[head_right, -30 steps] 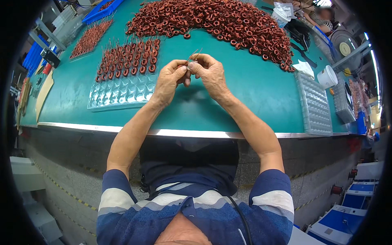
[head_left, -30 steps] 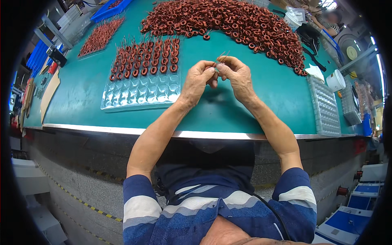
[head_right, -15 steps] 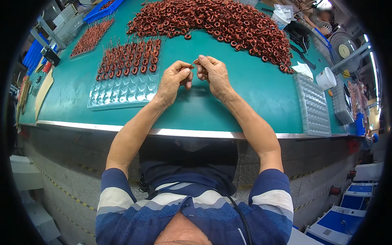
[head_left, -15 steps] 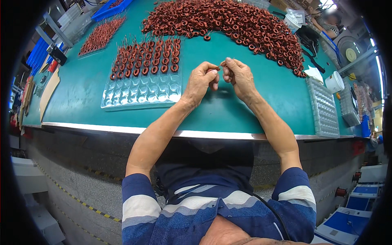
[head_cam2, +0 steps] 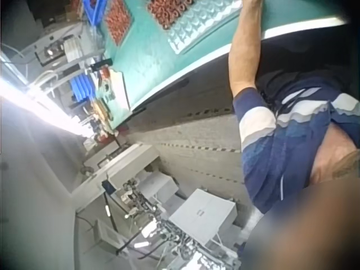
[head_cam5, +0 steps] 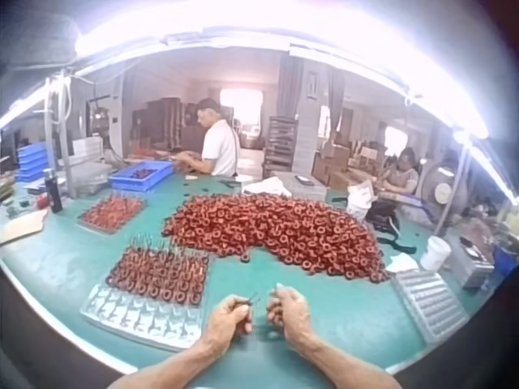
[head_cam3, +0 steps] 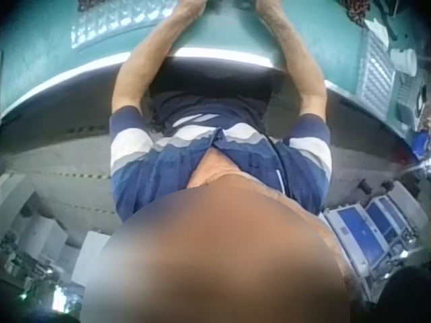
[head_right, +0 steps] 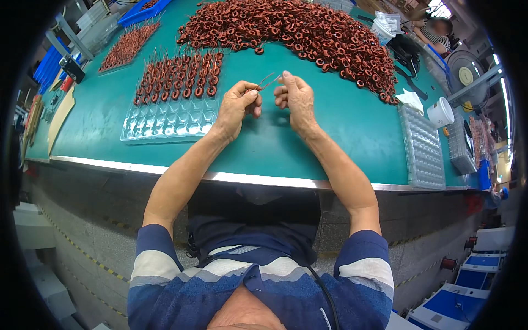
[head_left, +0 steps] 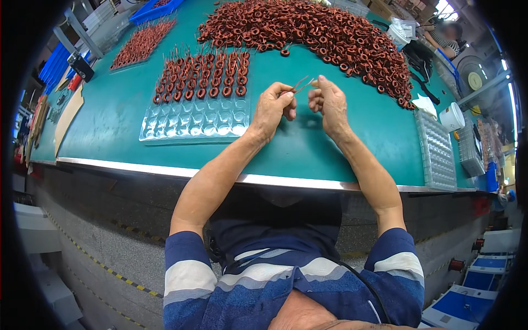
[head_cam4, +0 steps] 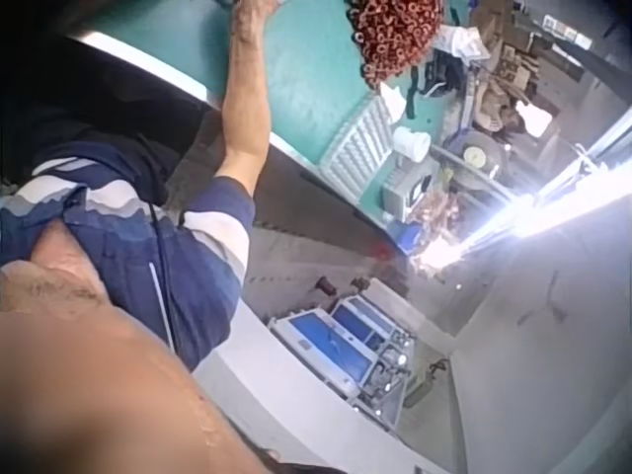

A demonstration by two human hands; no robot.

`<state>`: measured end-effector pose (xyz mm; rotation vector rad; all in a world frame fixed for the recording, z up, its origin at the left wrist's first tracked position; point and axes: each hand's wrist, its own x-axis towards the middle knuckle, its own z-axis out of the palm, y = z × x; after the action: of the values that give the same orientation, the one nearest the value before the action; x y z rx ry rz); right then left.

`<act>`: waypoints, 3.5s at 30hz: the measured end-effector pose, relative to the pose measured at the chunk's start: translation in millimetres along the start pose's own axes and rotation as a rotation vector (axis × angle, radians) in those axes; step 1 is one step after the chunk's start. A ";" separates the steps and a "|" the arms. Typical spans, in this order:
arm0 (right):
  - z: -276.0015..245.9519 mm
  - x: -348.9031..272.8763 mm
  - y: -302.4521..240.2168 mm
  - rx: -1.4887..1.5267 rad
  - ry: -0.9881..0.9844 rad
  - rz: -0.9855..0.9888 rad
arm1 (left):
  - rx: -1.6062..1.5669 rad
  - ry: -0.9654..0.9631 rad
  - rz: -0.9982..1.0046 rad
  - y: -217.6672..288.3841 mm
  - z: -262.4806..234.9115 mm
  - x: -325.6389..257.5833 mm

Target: The recorder is placing small red toroidal electronic components into individual slots of a clear plastic tray on a green workbench.

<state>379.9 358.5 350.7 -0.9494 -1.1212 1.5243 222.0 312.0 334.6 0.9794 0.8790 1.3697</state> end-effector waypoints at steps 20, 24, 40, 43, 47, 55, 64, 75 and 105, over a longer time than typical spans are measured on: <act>77.4 17.3 -43.1 -0.648 -0.440 -0.298 | 0.885 -0.192 0.512 -37.3 18.3 -10.4; 112.0 36.5 -15.6 -0.845 -0.575 -0.267 | 1.006 -0.274 0.444 -38.7 14.9 -5.1; 20.8 178.4 21.5 -1.707 -0.163 -0.621 | 0.838 -0.276 0.487 -31.4 18.6 -10.1; 16.6 172.2 29.3 -1.542 -0.145 -0.715 | 0.831 -0.272 0.494 -31.5 18.3 -12.4; 7.4 148.2 28.8 -1.505 -0.123 -0.772 | 0.849 -0.282 0.495 -34.2 16.5 -8.8; -22.4 63.5 12.8 -1.182 -0.127 -0.606 | 0.849 -0.256 0.516 -35.1 17.0 -5.7; -31.7 33.5 5.0 -0.892 0.005 -0.427 | 0.649 -0.069 0.288 -30.8 9.5 0.1; -30.2 30.6 2.5 -0.879 -0.085 -0.366 | 0.526 0.061 0.176 -23.6 8.3 -1.7; -17.3 -2.1 -18.9 -0.477 -0.296 -0.170 | 0.464 -0.123 0.189 5.0 11.8 -12.0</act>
<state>401.5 361.6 364.4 -0.9253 -1.7860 1.3084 230.7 299.2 343.0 1.5181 1.0553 1.2686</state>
